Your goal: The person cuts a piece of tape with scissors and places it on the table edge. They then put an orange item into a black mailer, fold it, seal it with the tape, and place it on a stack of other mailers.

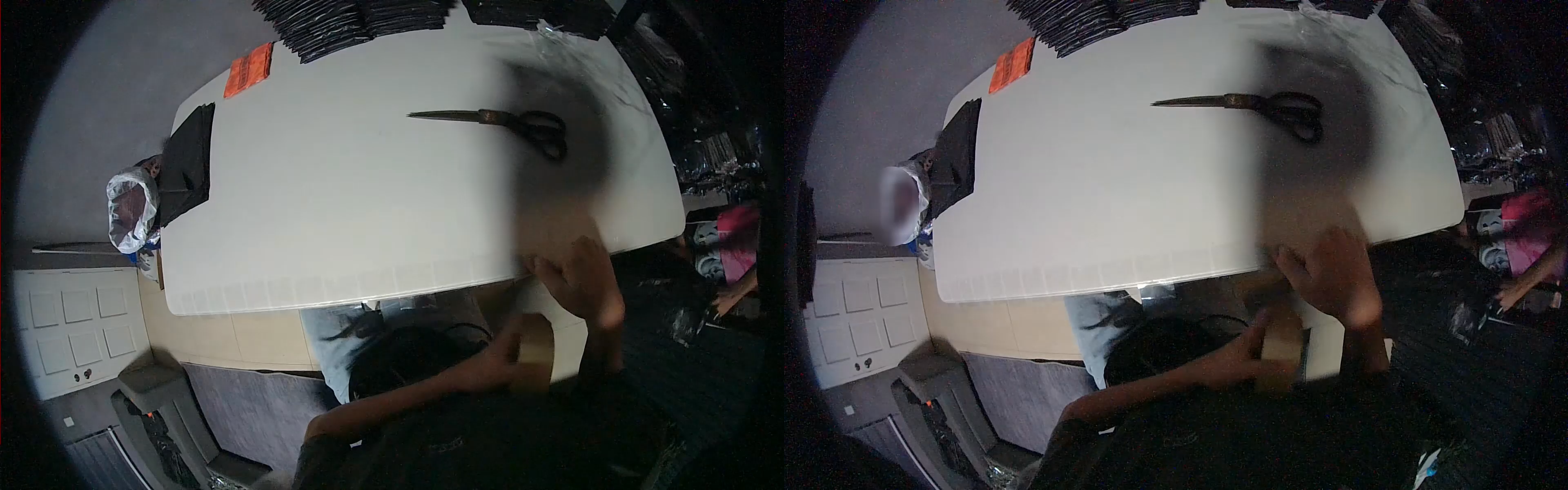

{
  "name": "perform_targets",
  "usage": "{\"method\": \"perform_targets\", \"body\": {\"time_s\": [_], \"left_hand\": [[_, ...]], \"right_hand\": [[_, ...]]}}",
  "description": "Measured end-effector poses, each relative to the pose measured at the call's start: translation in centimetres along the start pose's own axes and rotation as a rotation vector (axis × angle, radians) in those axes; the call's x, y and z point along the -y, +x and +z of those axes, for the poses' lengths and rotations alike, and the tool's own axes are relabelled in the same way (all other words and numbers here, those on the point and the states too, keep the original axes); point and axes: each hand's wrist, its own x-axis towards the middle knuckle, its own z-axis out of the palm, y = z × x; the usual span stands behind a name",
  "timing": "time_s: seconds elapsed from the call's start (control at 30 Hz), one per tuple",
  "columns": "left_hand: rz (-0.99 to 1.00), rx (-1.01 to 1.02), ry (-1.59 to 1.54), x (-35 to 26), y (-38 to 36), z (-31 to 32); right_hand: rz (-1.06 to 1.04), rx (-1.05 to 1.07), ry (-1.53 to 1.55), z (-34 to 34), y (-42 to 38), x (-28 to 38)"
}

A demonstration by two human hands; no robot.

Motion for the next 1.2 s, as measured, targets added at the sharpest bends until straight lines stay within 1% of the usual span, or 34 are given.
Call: {"method": "perform_targets", "body": {"time_s": [0.03,0.07,0.13,0.17,0.23,0.27,0.3,0.33,0.37,0.4,0.43,0.47,0.53,0.67,0.73,0.77,0.8,0.83,0.9,0.97,1.07,1.1,1.13,1.17,1.2], "left_hand": [[0.014,0.044,0.078,-0.5,-0.3,0.5],[0.026,0.088,0.155,-0.8,-0.7,0.8],[0.038,0.081,0.169,-1.1,-0.7,0.5],[0.052,0.076,0.187,-1.3,-0.7,0.3],[0.077,0.057,0.194,-1.4,-0.9,0.3],[0.103,0.036,0.2,-1.5,-0.9,0.2],[0.103,0.035,0.196,-1.6,-0.9,0.1],[0.144,0.016,0.276,-1.7,-0.9,0.1],[0.185,0.005,0.357,-1.9,-0.9,0.2],[0.182,0.018,0.354,-1.9,-0.9,0.2],[0.236,-0.009,0.423,-1.9,-0.8,0.3],[0.291,-0.037,0.492,-1.9,-0.8,0.4],[0.301,-0.041,0.507,-2.3,-0.7,0.5],[0.288,-0.059,0.491,-2.1,-0.7,0.5],[0.303,-0.063,0.489,-1.5,-0.4,0.4],[0.317,-0.068,0.484,-1.2,-0.3,0.4],[0.318,-0.067,0.485,-1.3,-0.3,0.5],[0.285,-0.064,0.476,-1.5,-0.3,0.6],[0.252,-0.058,0.469,-1.7,-0.3,0.7],[0.239,0.006,0.458,-1.9,0.0,0.7],[0.224,0.036,0.502,-1.5,0.6,0.9],[0.224,0.036,0.504,-1.4,0.7,1.0],[0.126,0.047,0.395,-1.3,0.8,1.3],[0.029,0.058,0.288,-1.3,0.9,1.5],[0.031,0.058,0.292,-1.6,1.0,1.8]], "right_hand": [[-0.052,-0.07,-0.009,0.3,0.1,-0.1],[-0.051,-0.069,-0.008,0.2,0.1,-0.2],[-0.016,0.019,-0.07,-0.1,0.2,-0.4],[-0.012,0.016,-0.073,-0.5,0.2,-0.4],[0.083,0.057,0.064,-1.7,0.1,-0.5],[0.08,0.059,0.063,-2.6,-0.4,-0.3],[0.212,0.081,0.33,-3.5,-1.4,0.0],[0.349,0.102,0.598,-4.0,-2.3,0.0],[0.361,0.101,0.597,-3.8,-3.0,-0.9],[0.257,0.233,0.605,-3.4,-3.5,-1.8],[0.153,0.365,0.612,-3.2,-4.1,-2.4],[0.165,0.36,0.612,-3.2,-4.5,-2.8],[0.064,0.417,0.631,-4.1,-4.0,-1.9],[0.107,0.392,0.622,-4.6,-4.0,-0.7],[0.216,0.546,0.544,-4.8,-3.7,-0.6],[0.216,0.545,0.544,-4.6,-3.8,-0.8],[0.181,0.483,0.545,-4.1,-4.0,-1.1],[0.146,0.421,0.546,-3.7,-4.3,-1.3],[0.123,0.379,0.56,-3.4,-4.6,-1.5],[0.1,0.334,0.574,-3.4,-4.9,-1.6],[0.066,0.31,0.511,-3.6,-5.3,-1.8],[0.06,0.243,0.483,-3.2,-5.7,-1.9],[0.054,0.177,0.454,-3.1,-6.1,-2.0],[0.052,0.174,0.453,-3.3,-6.3,-1.9],[0.099,0.185,0.414,-3.8,-6.5,-1.7]]}}
